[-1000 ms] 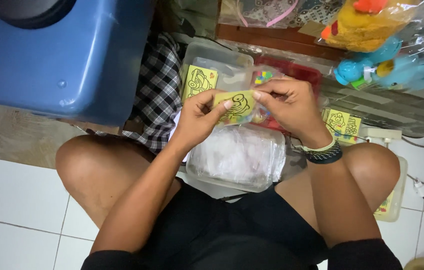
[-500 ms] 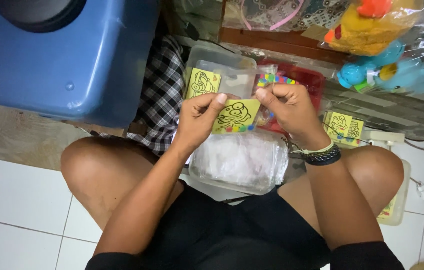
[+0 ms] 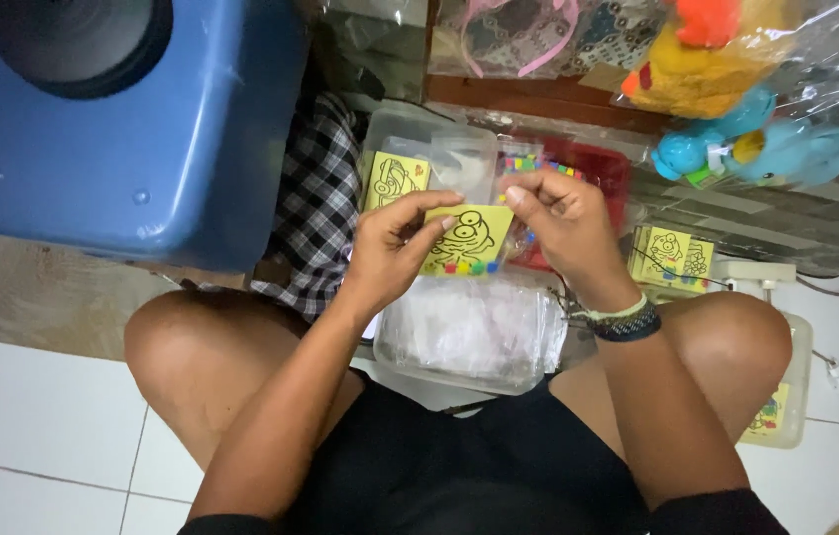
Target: Packing individual cartoon stickers and small colorful item packets into clear plastic bags.
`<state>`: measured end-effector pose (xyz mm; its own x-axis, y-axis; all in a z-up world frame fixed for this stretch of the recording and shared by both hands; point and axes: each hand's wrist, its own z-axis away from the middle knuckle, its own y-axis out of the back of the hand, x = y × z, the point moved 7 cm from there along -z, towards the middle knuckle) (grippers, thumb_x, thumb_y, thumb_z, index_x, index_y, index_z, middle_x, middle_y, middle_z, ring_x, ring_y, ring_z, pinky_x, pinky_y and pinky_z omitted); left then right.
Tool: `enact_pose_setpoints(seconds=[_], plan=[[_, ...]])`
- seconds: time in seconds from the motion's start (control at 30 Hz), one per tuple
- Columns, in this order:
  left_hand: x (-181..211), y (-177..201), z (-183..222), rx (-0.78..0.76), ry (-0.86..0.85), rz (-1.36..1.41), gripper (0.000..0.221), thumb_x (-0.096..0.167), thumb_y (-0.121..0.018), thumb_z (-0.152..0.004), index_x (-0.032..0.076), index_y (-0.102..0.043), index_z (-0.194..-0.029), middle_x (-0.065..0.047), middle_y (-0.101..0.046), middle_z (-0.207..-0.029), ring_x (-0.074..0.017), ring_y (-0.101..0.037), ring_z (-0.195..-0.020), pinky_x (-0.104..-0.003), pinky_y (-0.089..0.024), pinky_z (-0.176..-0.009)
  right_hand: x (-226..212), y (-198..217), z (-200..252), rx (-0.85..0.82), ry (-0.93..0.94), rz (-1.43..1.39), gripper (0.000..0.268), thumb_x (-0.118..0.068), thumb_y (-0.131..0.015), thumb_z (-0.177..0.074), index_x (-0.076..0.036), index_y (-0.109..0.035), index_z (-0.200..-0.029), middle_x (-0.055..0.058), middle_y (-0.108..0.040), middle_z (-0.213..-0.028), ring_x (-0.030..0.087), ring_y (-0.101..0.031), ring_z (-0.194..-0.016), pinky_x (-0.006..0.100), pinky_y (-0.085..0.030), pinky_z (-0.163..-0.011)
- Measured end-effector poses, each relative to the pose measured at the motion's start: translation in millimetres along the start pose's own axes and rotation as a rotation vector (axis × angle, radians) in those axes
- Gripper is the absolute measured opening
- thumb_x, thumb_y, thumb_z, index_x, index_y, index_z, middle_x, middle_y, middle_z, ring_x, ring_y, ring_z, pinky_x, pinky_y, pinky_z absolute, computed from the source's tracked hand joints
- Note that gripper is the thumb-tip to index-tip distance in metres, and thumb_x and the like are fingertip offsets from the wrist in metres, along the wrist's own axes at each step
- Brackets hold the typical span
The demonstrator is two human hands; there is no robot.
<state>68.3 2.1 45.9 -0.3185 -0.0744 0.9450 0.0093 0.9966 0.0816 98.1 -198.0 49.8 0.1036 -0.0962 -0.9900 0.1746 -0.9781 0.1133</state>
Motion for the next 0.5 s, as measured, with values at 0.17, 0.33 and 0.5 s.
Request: enact_pose_setpoints(seconds=[0.17,0.33,0.5], plan=[[-12,3,1,0.032,-0.008,-0.021,0.026,0.003,-0.076,-0.090,0.016,-0.079,-0.112,0.003,-0.040,-0.050,-0.0048,-0.039,-0.052,-0.022,-0.038,-0.051,-23,0,17,0.005,0.117,0.124,0.073,0.006,-0.064,-0.099,0.000,-0.026,-0.161,0.027,-0.069,-0.106,0.025,-0.068,-0.090,0.035,-0.057,-0.085],[-7,-2,4,-0.014,0.006,0.008,0.025,0.003,-0.076,-0.090,0.015,-0.079,-0.112,0.003,-0.041,-0.049,-0.0044,-0.039,-0.050,-0.021,-0.038,-0.050,-15,-3,26,-0.011,0.030,0.149,0.036,-0.002,-0.078,-0.089,-0.004,-0.073,-0.125,0.008,-0.076,-0.095,0.008,-0.064,-0.083,0.024,-0.056,-0.075],[-8,-2,4,-0.020,0.052,-0.006,0.025,0.003,-0.077,-0.088,0.013,-0.079,-0.111,0.004,-0.043,-0.046,-0.0047,-0.040,-0.049,-0.020,-0.038,-0.050,-23,-2,26,0.008,0.016,0.304,0.024,-0.006,-0.080,-0.088,-0.010,-0.080,-0.112,0.006,-0.077,-0.082,0.007,-0.066,-0.077,0.026,-0.056,-0.072]])
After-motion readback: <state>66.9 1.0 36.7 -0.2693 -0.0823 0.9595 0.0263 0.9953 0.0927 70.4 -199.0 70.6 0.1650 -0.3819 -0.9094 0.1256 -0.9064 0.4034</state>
